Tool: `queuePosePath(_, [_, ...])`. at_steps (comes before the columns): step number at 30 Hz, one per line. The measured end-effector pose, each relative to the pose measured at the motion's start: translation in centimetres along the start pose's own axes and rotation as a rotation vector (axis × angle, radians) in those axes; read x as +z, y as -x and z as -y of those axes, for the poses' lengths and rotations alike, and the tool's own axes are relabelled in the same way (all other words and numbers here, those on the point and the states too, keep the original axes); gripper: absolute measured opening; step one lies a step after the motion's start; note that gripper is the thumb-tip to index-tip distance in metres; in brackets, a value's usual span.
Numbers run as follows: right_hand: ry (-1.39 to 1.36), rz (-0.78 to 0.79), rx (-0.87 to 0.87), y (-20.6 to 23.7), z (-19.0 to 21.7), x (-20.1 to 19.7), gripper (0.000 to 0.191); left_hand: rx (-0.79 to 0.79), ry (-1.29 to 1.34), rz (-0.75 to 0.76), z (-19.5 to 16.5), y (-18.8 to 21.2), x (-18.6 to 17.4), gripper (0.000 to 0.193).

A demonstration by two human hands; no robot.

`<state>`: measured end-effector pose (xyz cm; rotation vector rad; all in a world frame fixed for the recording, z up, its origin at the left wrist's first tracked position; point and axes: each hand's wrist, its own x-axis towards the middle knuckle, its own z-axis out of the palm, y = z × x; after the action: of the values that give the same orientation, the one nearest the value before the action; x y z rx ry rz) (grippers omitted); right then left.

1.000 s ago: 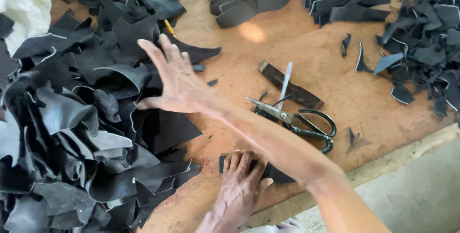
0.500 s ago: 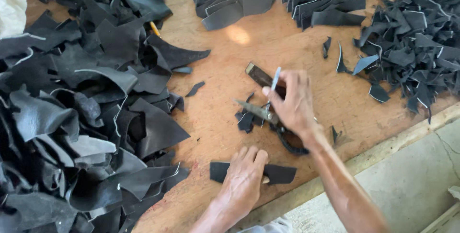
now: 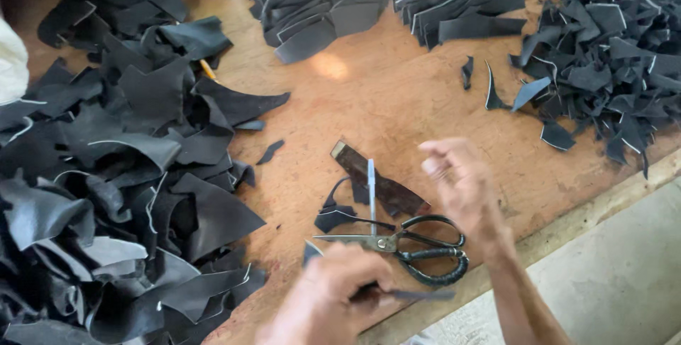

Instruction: The person uses shears to cut a small black leather piece on a wooden workbench, then sets the shears down and sorts through a pile of leather scraps. They pick up a reddish-brown textured leather piece and compare it with black scraps, handling them one at a time.

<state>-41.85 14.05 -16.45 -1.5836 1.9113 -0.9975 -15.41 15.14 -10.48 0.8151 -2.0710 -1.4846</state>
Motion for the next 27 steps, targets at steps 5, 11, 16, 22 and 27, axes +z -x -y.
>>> queuePosePath(5, [0.339,-0.155,-0.267,-4.0,-2.6,-2.8,0.030,0.083,0.017,-0.154,-1.9,-7.7,-4.5,0.023])
queuePosePath(11, [0.653,-0.018,-0.360,-10.3,-5.5,-4.0,0.048,0.058,0.069,-0.141,2.3,-22.0,-4.2,0.021])
queuePosePath(16, [0.823,-0.048,-0.272,-12.7,-9.6,-8.0,0.047,0.130,-0.196,-0.249,5.2,-25.9,-2.8,0.025])
queuePosePath(22, [0.677,-0.130,-0.359,-15.7,-15.5,-13.9,0.038,0.258,-0.472,-0.378,6.4,-26.0,-2.7,0.033])
queuePosePath(27, [0.681,-0.151,-0.280,-15.7,-15.7,-13.7,0.033,0.357,-0.407,-0.233,6.4,-19.0,-3.7,0.033])
